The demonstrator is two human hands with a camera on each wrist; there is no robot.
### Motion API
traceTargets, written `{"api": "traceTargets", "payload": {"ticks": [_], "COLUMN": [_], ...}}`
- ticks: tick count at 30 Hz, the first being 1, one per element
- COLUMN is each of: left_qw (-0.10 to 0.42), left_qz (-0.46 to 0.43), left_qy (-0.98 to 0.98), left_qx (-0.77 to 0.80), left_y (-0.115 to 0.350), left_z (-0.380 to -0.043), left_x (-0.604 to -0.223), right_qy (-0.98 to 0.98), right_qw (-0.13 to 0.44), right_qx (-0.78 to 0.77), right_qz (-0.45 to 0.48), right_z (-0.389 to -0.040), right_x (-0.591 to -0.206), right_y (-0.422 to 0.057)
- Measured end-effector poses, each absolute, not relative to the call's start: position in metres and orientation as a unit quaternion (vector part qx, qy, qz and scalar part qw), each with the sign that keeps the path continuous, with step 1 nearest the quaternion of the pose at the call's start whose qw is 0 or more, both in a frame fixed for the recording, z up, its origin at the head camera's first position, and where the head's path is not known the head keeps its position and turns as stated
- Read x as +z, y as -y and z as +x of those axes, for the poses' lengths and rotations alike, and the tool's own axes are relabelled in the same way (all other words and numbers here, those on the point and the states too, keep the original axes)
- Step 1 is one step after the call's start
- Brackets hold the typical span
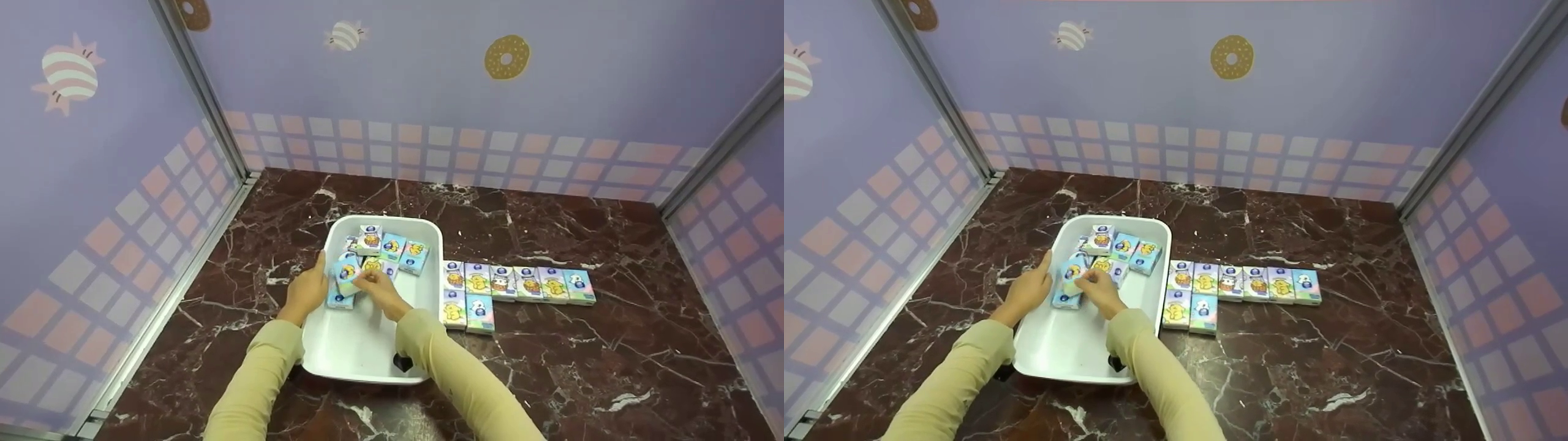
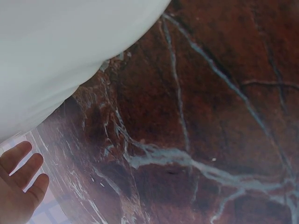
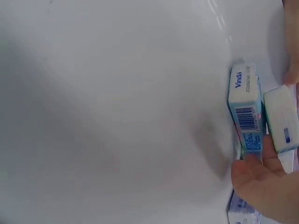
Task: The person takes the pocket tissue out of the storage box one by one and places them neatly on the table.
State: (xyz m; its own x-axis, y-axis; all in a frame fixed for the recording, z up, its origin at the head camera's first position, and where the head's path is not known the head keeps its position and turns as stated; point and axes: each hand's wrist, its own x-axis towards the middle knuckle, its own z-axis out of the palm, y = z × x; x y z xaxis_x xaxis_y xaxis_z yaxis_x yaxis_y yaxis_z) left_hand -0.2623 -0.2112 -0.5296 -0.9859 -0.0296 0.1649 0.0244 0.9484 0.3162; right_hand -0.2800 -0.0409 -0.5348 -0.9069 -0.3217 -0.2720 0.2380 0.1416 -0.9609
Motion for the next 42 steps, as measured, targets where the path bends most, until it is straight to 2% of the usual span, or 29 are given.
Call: {"api": "traceTargets", "payload": {"ticks": [4,11,22,31,42], "left_qw": [0.086,0.092,0.074,0.063,0.067], "left_qz": [0.006,0.007,0.007,0.011,0.009], "left_qy": [0.983,0.982,0.984,0.984,0.985], "left_qx": [-0.16,-0.165,-0.165,-0.166,-0.158], "left_y": [0.211,0.21,0.21,0.21,0.212], "left_z": [-0.262,-0.261,-0.261,-0.262,-0.264], "left_x": [-0.529,-0.529,-0.529,-0.527,-0.53], "right_qy": [-0.731,-0.72,-0.659,-0.603,-0.574], "right_qw": [0.191,0.202,0.208,0.223,0.196], "right_qx": [-0.655,-0.66,-0.708,-0.753,-0.784], "right_qz": [0.012,0.078,0.142,0.144,0.129], "right_z": [-0.282,-0.287,-0.291,-0.293,-0.293], "right_x": [-0.535,-0.527,-0.508,-0.489,-0.467], "right_y": [0.036,0.029,0.021,0.007,-0.027]}}
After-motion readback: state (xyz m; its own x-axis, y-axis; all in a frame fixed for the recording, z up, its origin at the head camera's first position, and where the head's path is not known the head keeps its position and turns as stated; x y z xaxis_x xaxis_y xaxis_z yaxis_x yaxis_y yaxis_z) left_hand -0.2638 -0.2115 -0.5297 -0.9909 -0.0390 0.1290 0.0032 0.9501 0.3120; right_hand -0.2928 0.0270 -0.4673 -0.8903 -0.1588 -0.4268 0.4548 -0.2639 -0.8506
